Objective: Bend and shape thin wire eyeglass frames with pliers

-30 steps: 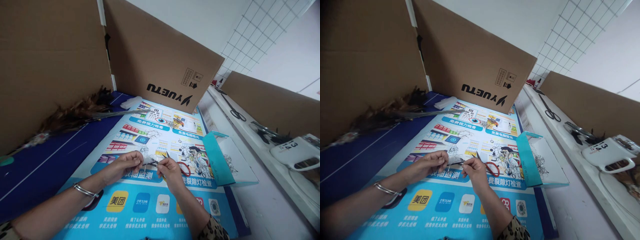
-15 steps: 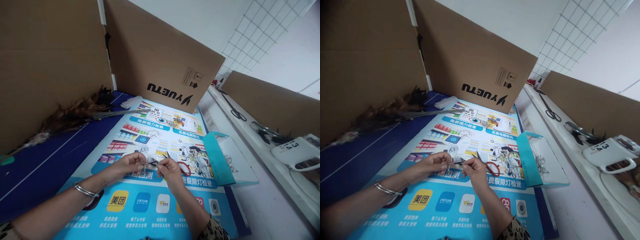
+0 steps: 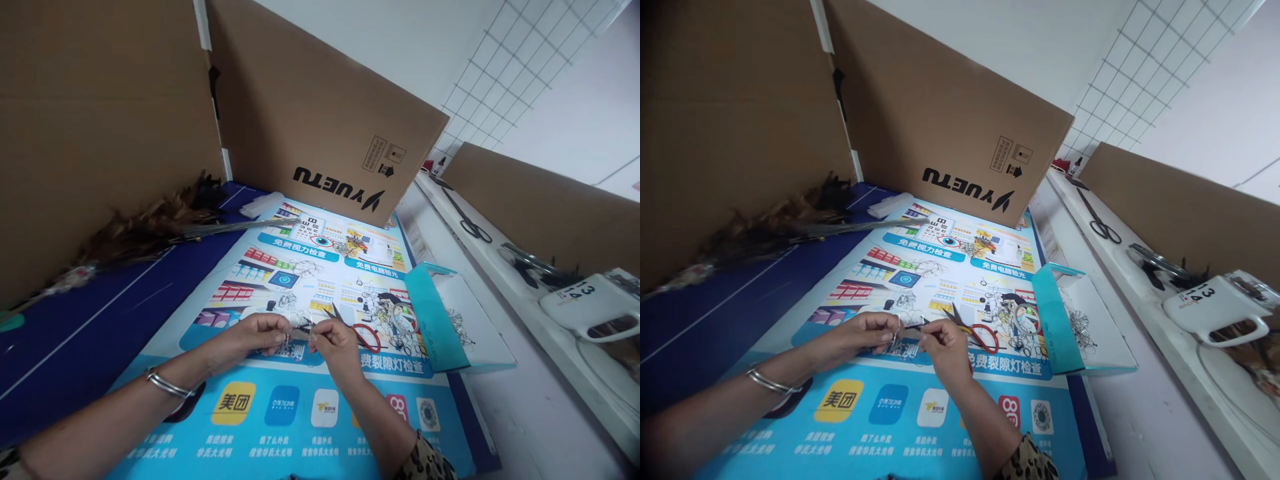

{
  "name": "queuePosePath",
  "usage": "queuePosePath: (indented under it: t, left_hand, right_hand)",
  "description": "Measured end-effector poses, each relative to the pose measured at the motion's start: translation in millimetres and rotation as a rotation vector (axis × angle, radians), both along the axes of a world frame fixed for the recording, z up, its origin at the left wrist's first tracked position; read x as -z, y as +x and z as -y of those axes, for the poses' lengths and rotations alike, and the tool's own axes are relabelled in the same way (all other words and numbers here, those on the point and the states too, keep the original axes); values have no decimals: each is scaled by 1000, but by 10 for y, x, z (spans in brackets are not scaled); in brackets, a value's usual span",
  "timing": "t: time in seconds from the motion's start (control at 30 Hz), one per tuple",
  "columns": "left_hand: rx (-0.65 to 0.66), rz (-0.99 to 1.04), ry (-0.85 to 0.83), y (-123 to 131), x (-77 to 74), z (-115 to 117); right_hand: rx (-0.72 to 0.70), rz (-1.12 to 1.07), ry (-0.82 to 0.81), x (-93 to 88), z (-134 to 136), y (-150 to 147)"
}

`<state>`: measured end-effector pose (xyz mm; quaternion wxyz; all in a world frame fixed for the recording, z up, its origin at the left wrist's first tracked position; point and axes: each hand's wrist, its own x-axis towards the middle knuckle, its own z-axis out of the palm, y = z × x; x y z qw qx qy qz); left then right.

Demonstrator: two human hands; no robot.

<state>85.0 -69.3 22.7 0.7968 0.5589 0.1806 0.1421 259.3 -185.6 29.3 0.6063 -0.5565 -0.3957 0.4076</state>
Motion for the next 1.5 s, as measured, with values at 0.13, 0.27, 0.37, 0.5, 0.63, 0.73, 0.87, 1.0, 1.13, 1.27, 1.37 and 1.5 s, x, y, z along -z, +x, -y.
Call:
queuePosePath:
  t: [0.13, 0.27, 0.37, 0.5, 0.63, 0.73, 0.87, 1.0, 1.13, 1.27, 1.37, 1.5]
  left_hand:
    - [20, 1, -38, 14, 11, 28]
    - [-7, 37, -146, 34, -7, 98]
    - [-7, 88, -208, 56, -37, 164]
    - [13, 125, -254, 97, -38, 226]
    - [-9, 124, -248, 129, -57, 218]
    - [-43, 136, -232, 135, -107, 177]
    - [-34, 119, -251, 129, -140, 134]
    - [-10, 100, -288, 171, -145, 118]
    - [10, 172, -341, 286, -155, 111]
    - [28, 202, -359, 365, -124, 156]
    - [43, 219, -356, 345, -87, 219]
    - [87, 220, -337, 276, -47, 284]
  right_hand:
    - [56, 184, 51, -13, 42, -16]
    - [80, 380, 122, -99, 84, -13]
    - [89, 442, 175, -152, 97, -12]
    - [85, 478, 222, -161, 101, -16]
    - [87, 430, 236, -176, 110, -18]
    - [34, 212, 156, -183, 116, -1]
    - [-44, -164, 25, -153, 117, 41]
    - [-91, -300, 24, -162, 121, 87]
    - [-98, -377, 41, -225, 105, 118]
    - [-20, -396, -25, -217, 54, 138]
    - [-106, -366, -108, -185, 34, 151]
    - [-254, -235, -145, -188, 46, 135]
